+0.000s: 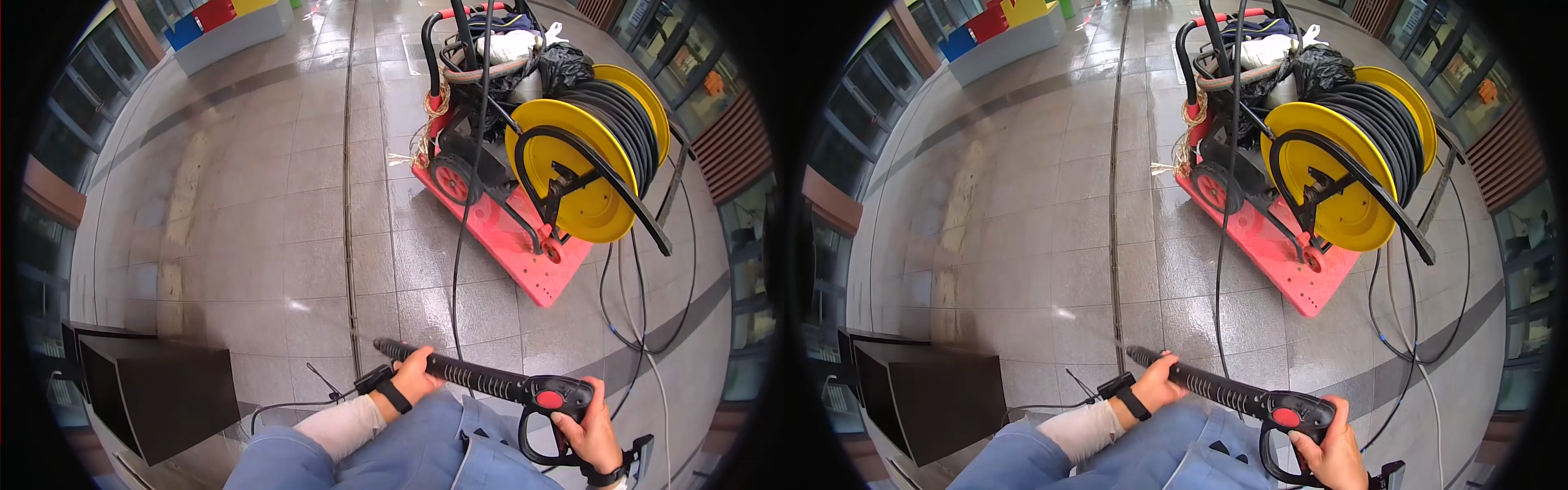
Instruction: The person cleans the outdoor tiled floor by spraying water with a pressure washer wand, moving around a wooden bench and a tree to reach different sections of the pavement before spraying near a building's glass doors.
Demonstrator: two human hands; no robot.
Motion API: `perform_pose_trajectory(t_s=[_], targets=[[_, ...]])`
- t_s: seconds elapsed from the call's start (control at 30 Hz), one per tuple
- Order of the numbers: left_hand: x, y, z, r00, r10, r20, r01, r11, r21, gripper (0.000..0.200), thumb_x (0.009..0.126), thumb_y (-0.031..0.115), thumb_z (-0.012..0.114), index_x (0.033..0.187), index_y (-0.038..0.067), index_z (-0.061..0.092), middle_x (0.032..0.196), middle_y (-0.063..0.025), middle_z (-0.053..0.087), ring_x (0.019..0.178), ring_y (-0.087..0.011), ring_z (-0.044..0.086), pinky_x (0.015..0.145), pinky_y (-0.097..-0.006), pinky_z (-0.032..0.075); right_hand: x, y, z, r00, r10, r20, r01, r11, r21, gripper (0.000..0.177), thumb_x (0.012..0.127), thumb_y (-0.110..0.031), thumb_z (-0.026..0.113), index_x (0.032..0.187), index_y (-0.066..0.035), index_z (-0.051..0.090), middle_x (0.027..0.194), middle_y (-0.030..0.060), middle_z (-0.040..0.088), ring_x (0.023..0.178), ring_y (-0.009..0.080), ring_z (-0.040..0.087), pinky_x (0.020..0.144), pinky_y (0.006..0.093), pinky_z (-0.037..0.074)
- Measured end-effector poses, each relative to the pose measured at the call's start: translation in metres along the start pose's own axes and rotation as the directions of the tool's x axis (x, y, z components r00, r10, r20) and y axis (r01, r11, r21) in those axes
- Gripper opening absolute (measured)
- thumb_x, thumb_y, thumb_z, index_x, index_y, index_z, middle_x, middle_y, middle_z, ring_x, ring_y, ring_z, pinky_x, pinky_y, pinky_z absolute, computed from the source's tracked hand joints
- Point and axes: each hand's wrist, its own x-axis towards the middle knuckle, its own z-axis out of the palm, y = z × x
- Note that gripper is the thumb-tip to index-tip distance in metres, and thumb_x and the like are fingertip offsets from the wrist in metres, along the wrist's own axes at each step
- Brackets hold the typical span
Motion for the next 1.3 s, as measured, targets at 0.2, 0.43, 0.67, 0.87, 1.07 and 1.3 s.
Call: perform_pose_trajectory(t_s=[0.2,0.43,0.67,0.87,1.07,1.3], targets=[[0.007,-0.116,-0.028,0.991,-0.065,0.121,0.052,0.993,0.106,0.017,0.083,0.011,0.047,0.097,0.004,0.041,0.097,-0.0105,0.049,0.094,-0.0277,0.05,0.087,-0.0509,0.038,-0.101,0.097,-0.037,0.991,-0.102,-0.085,0.093,0.99,-0.11,0.053,0.073,-0.006,0.061,0.114,-0.001,0.028,0.087,0.0136,0.055,0.068,0.0202,0.055,0.059,0.0287,0.045],[-0.021,-0.24,0.047,0.676,0.166,0.718,-0.466,0.851,0.242,0.018,0.082,0.02,0.057,0.085,0.004,0.05,0.077,-0.0074,0.055,0.069,-0.0207,0.057,0.066,-0.0388,0.051,-0.233,0.195,-0.031,0.794,-0.236,-0.56,0.177,0.971,-0.159,0.045,0.077,-0.007,0.06,0.11,0.007,0.032,0.091,0.0152,0.049,0.072,0.0188,0.051,0.065,0.0303,0.044],[-0.009,-0.311,-0.069,0.911,-0.078,0.404,-0.094,0.917,0.388,0.014,0.083,0.016,0.052,0.089,0.004,0.048,0.088,-0.0099,0.056,0.083,-0.0248,0.056,0.078,-0.0449,0.046,-0.314,0.24,-0.08,0.932,0.177,-0.315,-0.062,0.937,0.343,0.04,0.08,-0.007,0.057,0.112,-0.001,0.034,0.081,0.0095,0.052,0.058,0.0121,0.049,0.051,0.023,0.041],[0.012,-0.297,-0.178,0.952,0.037,0.304,-0.07,0.993,0.1,0.013,0.083,0.014,0.051,0.089,0.004,0.047,0.088,-0.0098,0.055,0.085,-0.0253,0.055,0.08,-0.0456,0.045,-0.275,0.21,-0.077,0.996,0.084,0.023,-0.086,0.989,0.118,0.043,0.08,-0.013,0.058,0.114,0.002,0.036,0.102,0.0164,0.051,0.097,0.0247,0.048,0.085,0.032,0.037],[-0.055,-0.244,-0.219,0.899,0.323,0.297,-0.275,0.942,-0.193,0.016,0.086,0.015,0.046,0.097,0.003,0.046,0.104,-0.0136,0.052,0.099,-0.0262,0.051,0.09,-0.0468,0.038,-0.188,0.174,-0.051,0.942,-0.214,0.258,0.239,0.969,-0.068,0.056,0.07,-0.013,0.065,0.113,-0.002,0.03,0.093,0.0169,0.054,0.086,0.0296,0.053,0.078,0.0352,0.041],[-0.054,-0.15,-0.214,0.858,0.46,0.229,-0.379,0.867,-0.323,0.022,0.084,0.017,0.049,0.101,0.002,0.046,0.104,-0.0124,0.054,0.097,-0.0269,0.051,0.088,-0.0471,0.038,-0.131,0.099,0.004,0.805,-0.481,0.347,0.536,0.841,-0.078,0.055,0.074,-0.015,0.063,0.112,0.001,0.027,0.077,0.0201,0.058,0.068,0.0357,0.059,0.062,0.0359,0.046]])
